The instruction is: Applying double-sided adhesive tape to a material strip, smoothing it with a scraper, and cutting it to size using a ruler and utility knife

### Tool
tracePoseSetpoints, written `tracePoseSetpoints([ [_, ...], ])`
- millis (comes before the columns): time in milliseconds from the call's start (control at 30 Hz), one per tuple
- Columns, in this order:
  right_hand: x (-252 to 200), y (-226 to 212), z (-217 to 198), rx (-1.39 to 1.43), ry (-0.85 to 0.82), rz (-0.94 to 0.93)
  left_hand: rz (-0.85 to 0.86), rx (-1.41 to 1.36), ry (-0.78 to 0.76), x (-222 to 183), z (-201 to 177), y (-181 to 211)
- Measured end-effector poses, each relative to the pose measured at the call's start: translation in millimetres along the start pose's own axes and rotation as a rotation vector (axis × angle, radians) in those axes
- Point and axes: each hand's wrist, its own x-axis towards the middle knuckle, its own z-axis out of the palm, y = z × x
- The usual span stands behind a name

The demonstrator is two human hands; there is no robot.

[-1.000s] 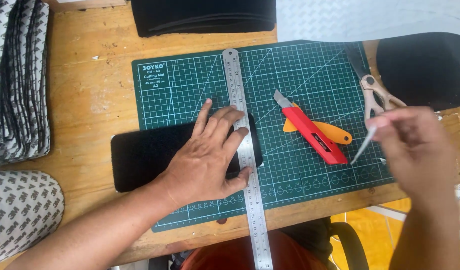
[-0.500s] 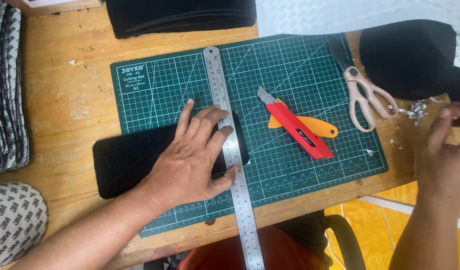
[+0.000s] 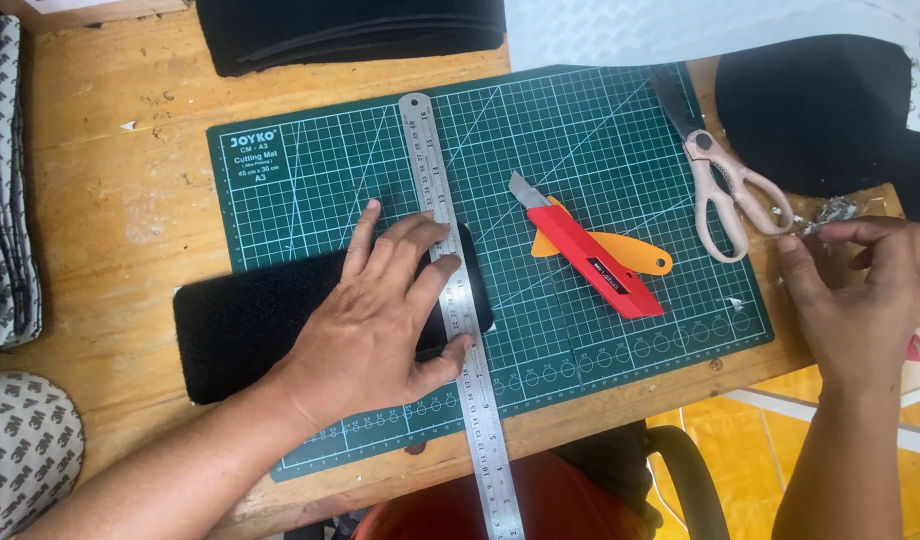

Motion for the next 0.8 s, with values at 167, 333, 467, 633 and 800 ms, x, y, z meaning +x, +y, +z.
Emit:
tracePoseSetpoints([
  [167,-6.7,6.3,2.8,0.019,0.036,-0.064,-0.001,-0.004,0.002,-0.8,0.3,-1.0],
  [333,-10.6,13.8,-2.4,-0.022,0.028,-0.203,0.001,0.000,0.002,-0.7,1.0,-0.9],
  [467,-9.3,4.6,-5.9,0.125,0.011,-0.185,-0.004,-0.012,-0.007,-1.6,0.2,-1.3],
  [633,-15.1,3.4,-5.6,0.072,-0.002,-0.123,-0.009,-0.013,-0.016,-2.4,0.4,-1.2],
  [800,-17.6,9.1,-0.6,0.097,0.024,-0.113,-0.016,-0.027,-0.027,-2.5,-0.7,-1.2],
])
